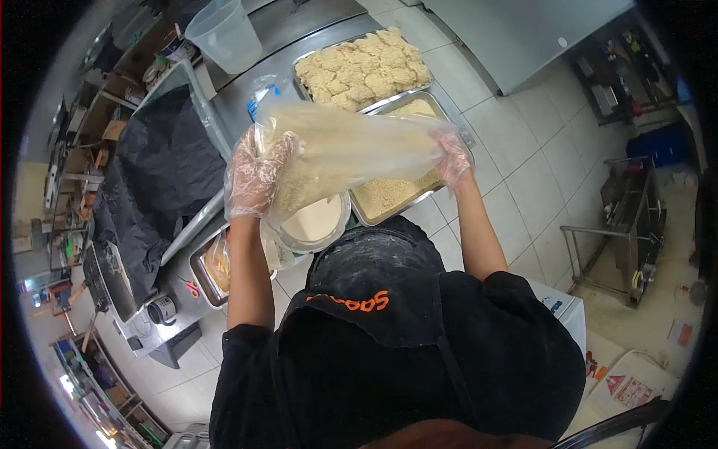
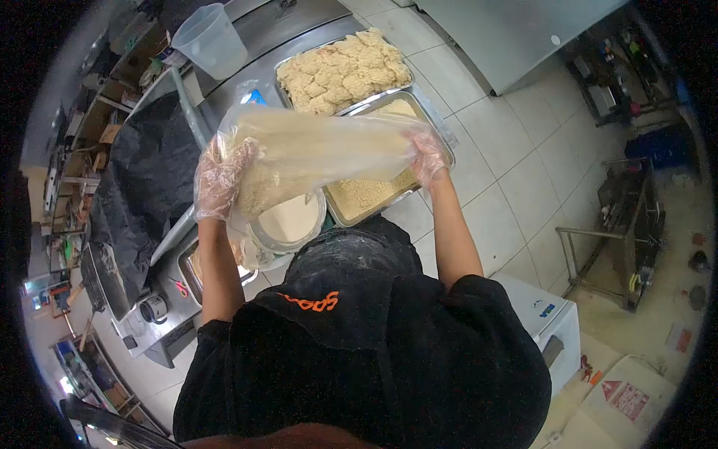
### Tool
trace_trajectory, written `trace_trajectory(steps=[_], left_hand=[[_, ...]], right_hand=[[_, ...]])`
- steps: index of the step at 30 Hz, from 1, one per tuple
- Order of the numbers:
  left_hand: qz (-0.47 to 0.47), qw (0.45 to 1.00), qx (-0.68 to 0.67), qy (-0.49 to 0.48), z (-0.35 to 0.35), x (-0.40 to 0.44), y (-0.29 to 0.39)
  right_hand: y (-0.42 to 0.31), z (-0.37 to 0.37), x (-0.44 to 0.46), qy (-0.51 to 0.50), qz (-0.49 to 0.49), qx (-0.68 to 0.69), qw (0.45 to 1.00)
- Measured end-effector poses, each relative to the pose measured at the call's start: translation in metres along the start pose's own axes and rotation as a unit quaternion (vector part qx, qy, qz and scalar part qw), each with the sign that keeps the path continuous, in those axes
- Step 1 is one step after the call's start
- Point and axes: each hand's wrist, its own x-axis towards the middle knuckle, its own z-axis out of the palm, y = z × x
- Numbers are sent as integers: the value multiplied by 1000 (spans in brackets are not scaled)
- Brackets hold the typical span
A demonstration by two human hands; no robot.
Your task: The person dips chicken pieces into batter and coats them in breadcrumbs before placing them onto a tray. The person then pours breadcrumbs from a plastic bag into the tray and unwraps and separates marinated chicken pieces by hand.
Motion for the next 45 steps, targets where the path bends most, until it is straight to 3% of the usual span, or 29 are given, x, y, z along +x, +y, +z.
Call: trace_trajectory(steps=[4,9,13,15,23,27,31,34,36,37,39,40,43,45], left_hand=[[0,999,14,-35,7,9,22],[105,971,210,46,22,16,46],[132,973,189,11,26,19,78],[172,953,249,18,29,28,83],[156,947,280,2,49,60,67],[196,925,325,-10,47,62,62],[170,935,312,6,43,63,64],[226,928,292,-44,35,69,48],[278,915,291,-4,34,65,46],[277,916,291,-5,33,63,48],[201,883,419,-61,29,56,67],[200,884,418,-59,26,56,68],[261,892,367,-30,20,52,74],[159,940,302,14,22,46,88]], right_hand=[[12,4,-4,12,44,11,999],[26,-9,3,-15,80,4,997],[22,9,-2,-8,85,-28,996],[29,1,7,-1,85,-63,994],[21,-4,9,28,158,-94,983],[-2,-1,4,26,106,-205,973],[-32,26,2,57,65,-305,949],[-30,29,10,94,-13,-330,939],[-30,28,13,92,-12,-339,936],[-28,25,13,93,-9,-347,933],[-11,9,18,90,-18,-295,951],[-5,1,23,85,-29,-243,966],[-7,13,17,127,-45,-254,958],[-5,12,18,109,-37,-284,952]])
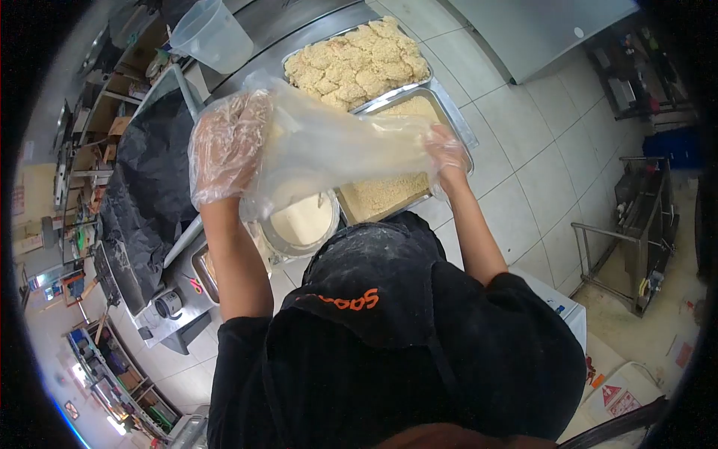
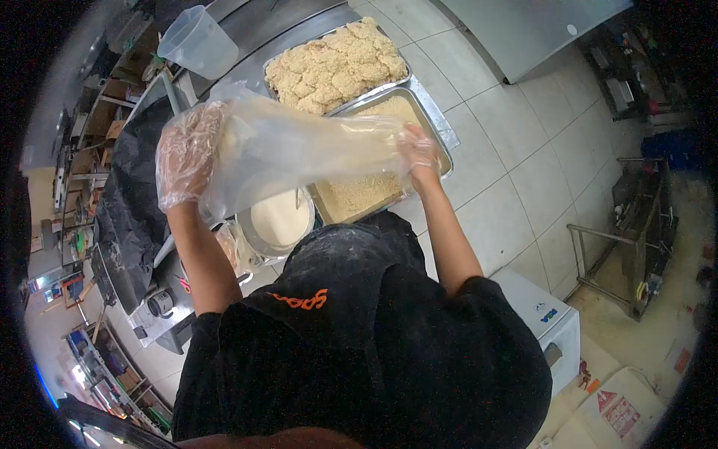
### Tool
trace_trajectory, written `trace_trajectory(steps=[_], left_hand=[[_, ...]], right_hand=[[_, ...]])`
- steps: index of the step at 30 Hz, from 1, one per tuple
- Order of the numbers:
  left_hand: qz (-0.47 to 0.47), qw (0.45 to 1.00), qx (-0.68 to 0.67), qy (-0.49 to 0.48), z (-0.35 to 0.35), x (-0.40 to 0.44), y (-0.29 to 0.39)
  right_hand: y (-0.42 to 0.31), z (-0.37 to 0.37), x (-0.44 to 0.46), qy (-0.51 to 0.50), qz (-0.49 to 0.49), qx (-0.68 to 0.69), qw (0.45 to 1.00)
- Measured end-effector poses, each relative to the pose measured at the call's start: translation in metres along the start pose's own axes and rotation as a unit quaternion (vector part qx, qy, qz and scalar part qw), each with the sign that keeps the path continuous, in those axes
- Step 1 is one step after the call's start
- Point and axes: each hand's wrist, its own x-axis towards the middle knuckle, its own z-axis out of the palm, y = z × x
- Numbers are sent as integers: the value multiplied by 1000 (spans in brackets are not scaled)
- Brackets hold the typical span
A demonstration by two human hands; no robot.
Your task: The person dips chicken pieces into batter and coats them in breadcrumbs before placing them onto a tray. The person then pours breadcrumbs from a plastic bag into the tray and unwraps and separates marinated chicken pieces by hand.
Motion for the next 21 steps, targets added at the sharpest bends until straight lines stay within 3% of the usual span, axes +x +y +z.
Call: trace_trajectory(steps=[2,4,6,8,13,14,16,17,18,19,20,21], left_hand=[[-30,999,-16,-13,2,-1,3],[-60,998,-32,-18,6,2,-3],[39,999,1,18,9,2,-14],[40,999,15,14,7,4,-12],[16,999,-9,-42,-3,2,14],[34,998,-13,-56,-2,2,20],[55,996,-16,-73,4,3,28],[102,992,-14,-69,11,4,29],[148,987,-14,-65,18,5,28],[207,976,-24,-67,26,8,22],[210,975,-24,-69,31,13,24],[216,970,-39,-99,36,17,29]], right_hand=[[1,0,-8,-12,0,-25,1000],[-7,3,-15,-8,-11,58,998],[-5,1,-19,-24,-4,58,998],[-4,2,-13,-41,-6,58,997],[10,-8,-13,-85,31,-100,991],[4,-12,-13,-86,29,-98,991],[-25,-20,-19,-190,100,-258,942],[-42,-16,-19,-188,99,-255,943],[-63,-10,-13,-181,14,-436,881],[-77,-7,-6,-167,-71,-599,780],[-83,-9,2,-165,-178,-445,862],[-98,-8,2,-154,-279,-274,907]])
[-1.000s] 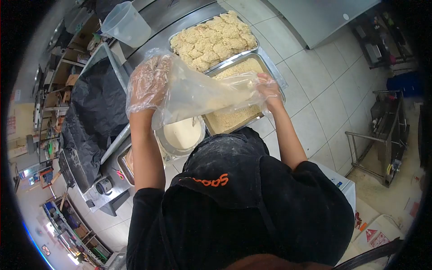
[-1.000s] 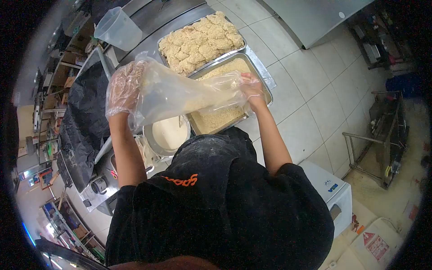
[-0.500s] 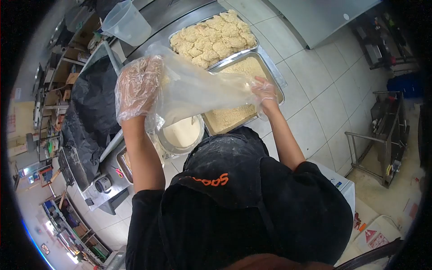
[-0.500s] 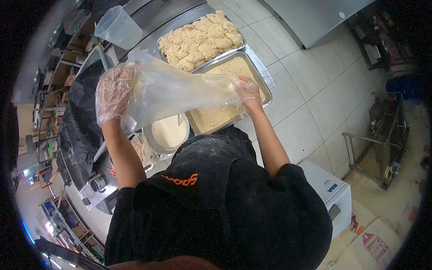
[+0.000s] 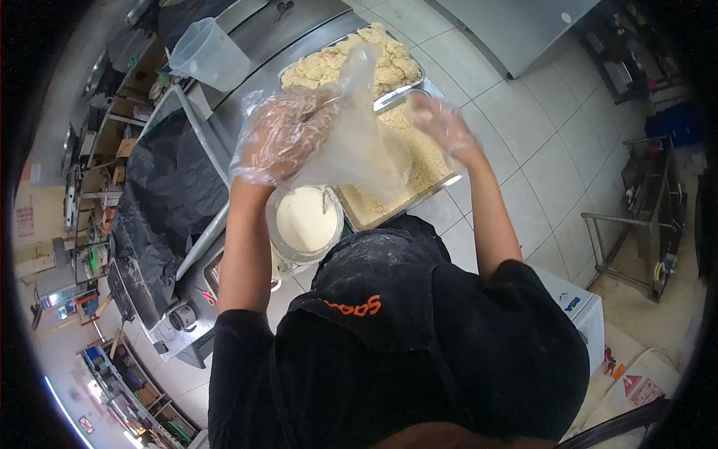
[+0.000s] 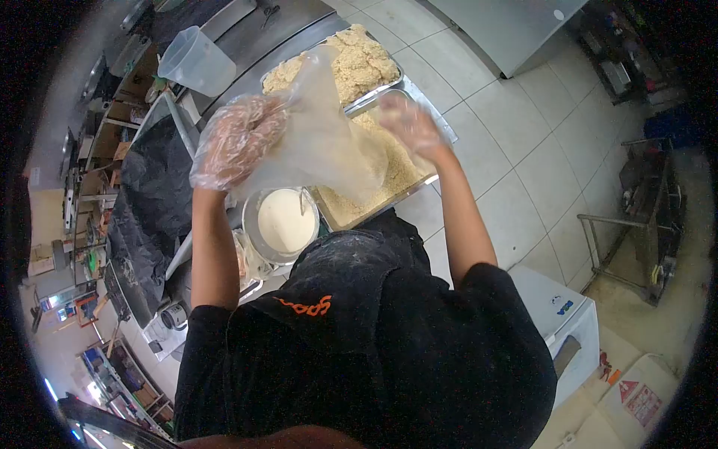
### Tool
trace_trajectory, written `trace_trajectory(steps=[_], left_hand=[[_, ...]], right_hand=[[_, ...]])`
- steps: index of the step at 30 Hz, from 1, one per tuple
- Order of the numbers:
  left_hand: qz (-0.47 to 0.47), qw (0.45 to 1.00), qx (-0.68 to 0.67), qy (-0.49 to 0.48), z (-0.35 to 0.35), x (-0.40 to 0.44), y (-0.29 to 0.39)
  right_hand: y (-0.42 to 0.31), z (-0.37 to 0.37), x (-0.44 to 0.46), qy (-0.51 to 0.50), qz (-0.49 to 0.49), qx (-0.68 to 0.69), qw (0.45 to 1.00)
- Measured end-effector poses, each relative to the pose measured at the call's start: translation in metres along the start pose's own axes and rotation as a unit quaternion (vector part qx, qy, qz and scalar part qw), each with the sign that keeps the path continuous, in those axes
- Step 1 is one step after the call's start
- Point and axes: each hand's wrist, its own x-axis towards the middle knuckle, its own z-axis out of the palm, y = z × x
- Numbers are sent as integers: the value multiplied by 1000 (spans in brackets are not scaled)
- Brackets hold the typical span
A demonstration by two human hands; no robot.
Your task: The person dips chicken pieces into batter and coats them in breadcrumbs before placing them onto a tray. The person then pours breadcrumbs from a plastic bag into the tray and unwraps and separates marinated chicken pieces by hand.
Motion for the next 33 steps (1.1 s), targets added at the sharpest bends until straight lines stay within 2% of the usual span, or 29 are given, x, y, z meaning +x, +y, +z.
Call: trace_trajectory(steps=[2,5,6,8,10,11,13,14,16,17,19,21,23,27,30,32,33], left_hand=[[11,999,-21,-29,4,5,8],[-39,995,-42,-81,1,8,17],[-30,996,-44,-70,1,7,17],[-24,997,-44,-60,-1,5,16],[-35,995,-88,-32,-1,-1,15],[-37,995,-87,-31,-1,-6,14],[-93,995,-14,-25,-1,-21,14],[-95,995,-13,-26,-2,-27,12],[-207,974,-65,-57,-4,-40,9],[-207,975,-63,-57,-5,-46,11],[-225,972,-69,27,-5,-59,19],[-239,968,-51,48,-8,-64,32],[-296,945,-92,107,-12,-64,41],[-279,943,-99,149,-18,-63,53],[-287,942,-139,100,-23,-58,61],[-83,990,-30,114,-20,-46,65],[-82,990,-30,113,-16,-42,64]], right_hand=[[-42,-10,22,62,-17,172,983],[-63,-24,65,26,-60,131,989],[-65,-26,77,-24,-149,62,987],[-68,-25,91,-73,-236,-4,969],[-71,-22,97,-89,-149,-81,982],[-73,-23,97,-91,-150,-80,981],[-75,-27,98,-22,-69,-74,995],[-73,-29,98,-23,-70,-73,995],[-70,-31,97,-9,10,-35,999],[-66,-31,95,-9,8,-33,999],[-57,-28,90,38,-40,112,992],[-56,-33,86,25,-53,130,990],[-58,-39,86,19,-71,144,987],[-72,-43,72,73,-52,173,981],[-75,-43,71,80,-54,172,980],[-73,-38,75,78,-71,184,977],[-71,-34,78,37,-77,200,976]])
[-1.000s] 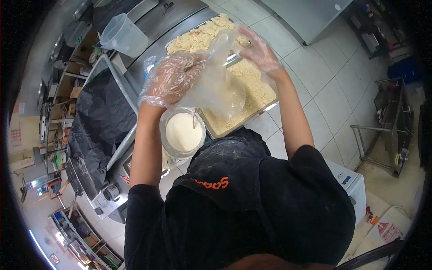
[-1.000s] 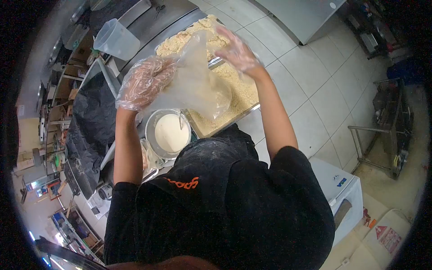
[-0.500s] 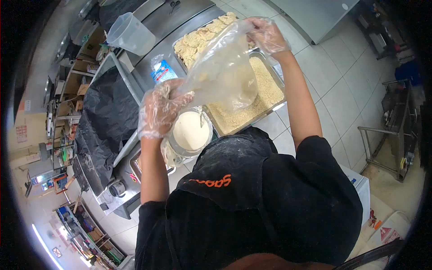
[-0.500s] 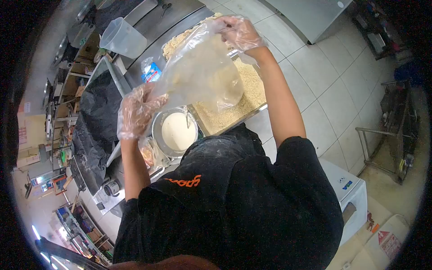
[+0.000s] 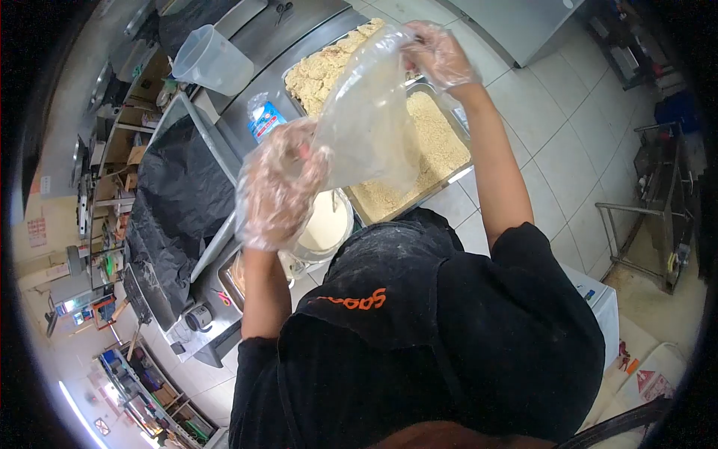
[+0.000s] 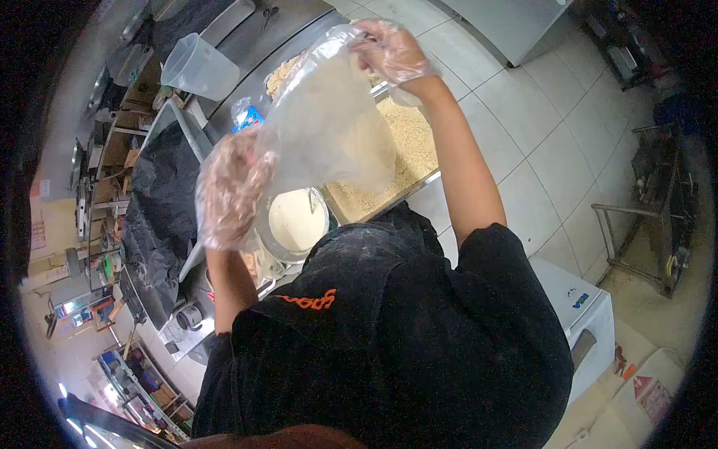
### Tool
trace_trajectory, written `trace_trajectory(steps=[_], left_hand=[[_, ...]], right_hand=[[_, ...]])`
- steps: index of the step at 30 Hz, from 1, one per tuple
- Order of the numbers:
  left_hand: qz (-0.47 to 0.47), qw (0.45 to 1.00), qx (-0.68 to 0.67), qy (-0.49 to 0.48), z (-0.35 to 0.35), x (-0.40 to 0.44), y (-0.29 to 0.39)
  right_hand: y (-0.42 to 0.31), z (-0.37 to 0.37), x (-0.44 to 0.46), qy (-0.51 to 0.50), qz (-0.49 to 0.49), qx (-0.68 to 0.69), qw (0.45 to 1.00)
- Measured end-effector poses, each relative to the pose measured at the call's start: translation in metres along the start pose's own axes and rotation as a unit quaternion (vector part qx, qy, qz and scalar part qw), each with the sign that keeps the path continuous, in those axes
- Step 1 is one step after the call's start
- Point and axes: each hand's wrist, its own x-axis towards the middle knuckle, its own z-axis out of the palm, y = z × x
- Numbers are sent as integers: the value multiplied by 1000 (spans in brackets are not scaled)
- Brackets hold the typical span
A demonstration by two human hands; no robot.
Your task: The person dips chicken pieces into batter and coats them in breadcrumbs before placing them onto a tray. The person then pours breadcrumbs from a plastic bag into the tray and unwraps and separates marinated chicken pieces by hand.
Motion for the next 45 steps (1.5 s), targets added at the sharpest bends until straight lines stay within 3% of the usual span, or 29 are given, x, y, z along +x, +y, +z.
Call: trace_trajectory(steps=[2,3,4,5,6,8,9,10,11,13,14,16,18,20,22,23,24,26,27,28,30,31,32,33,35,39,41,43,45], left_hand=[[-67,995,40,-66,18,6,-13],[-111,988,-78,-71,33,9,-28],[-110,988,-79,-72,43,9,-38],[-133,973,-187,-31,50,11,-37],[-153,944,-292,11,56,13,-40],[-97,973,-210,-2,55,13,-60],[-167,954,-247,-3,52,9,-61],[-239,929,-282,-4,49,3,-62],[-245,919,-309,11,49,-5,-71],[-248,913,-321,34,47,-20,-82],[-250,908,-332,58,46,-28,-87],[-256,900,-346,69,45,-44,-96],[-323,887,-311,110,41,-58,-98],[-319,886,-313,123,35,-74,-104],[-323,882,-301,167,32,-92,-108],[-347,877,-294,158,34,-102,-120],[-346,875,-298,160,40,-111,-128],[-373,855,-340,121,46,-123,-135],[-372,865,-318,113,47,-127,-132],[-374,862,-321,120,51,-126,-133],[-321,919,-207,102,55,-138,-131],[-352,857,-362,103,61,-149,-142],[-349,854,-369,113,65,-144,-142],[-352,885,-290,90,65,-143,-139],[-368,904,-208,61,64,-153,-134],[-395,867,-298,54,72,-162,-150],[-400,851,-334,65,73,-167,-157],[-369,901,-226,32,68,-164,-158],[-358,904,-228,49,63,-164,-153]], right_hand=[[5,6,2,-39,-2,16,999],[8,10,0,-7,-3,37,999],[14,14,-6,25,-2,59,998],[25,17,-18,26,-1,58,998],[41,20,-34,95,7,140,986],[71,10,-69,81,97,-3,992],[88,-1,-93,-6,178,-225,958],[109,3,-121,-38,349,-232,907],[115,8,-140,-116,444,-248,853],[127,28,-181,-89,526,-116,838],[135,42,-197,-87,529,-115,836],[145,70,-216,129,524,213,815],[142,77,-216,160,476,194,843],[130,79,-208,187,422,175,869],[95,72,-192,249,298,68,919],[94,54,-185,169,277,-132,937],[101,46,-184,170,274,-136,937],[110,37,-180,156,87,-328,928],[109,30,-170,155,76,-333,927],[107,26,-165,109,125,-341,925],[107,22,-183,50,185,-349,917],[117,14,-190,5,197,-399,896],[123,7,-185,-39,201,-448,870],[106,5,-175,-47,196,-453,868],[74,2,-170,-180,470,-277,818],[120,-2,-176,-163,390,-310,852],[134,16,-173,1,380,-207,902],[140,25,-167,-18,386,-213,898],[147,28,-166,-33,392,-218,893]])
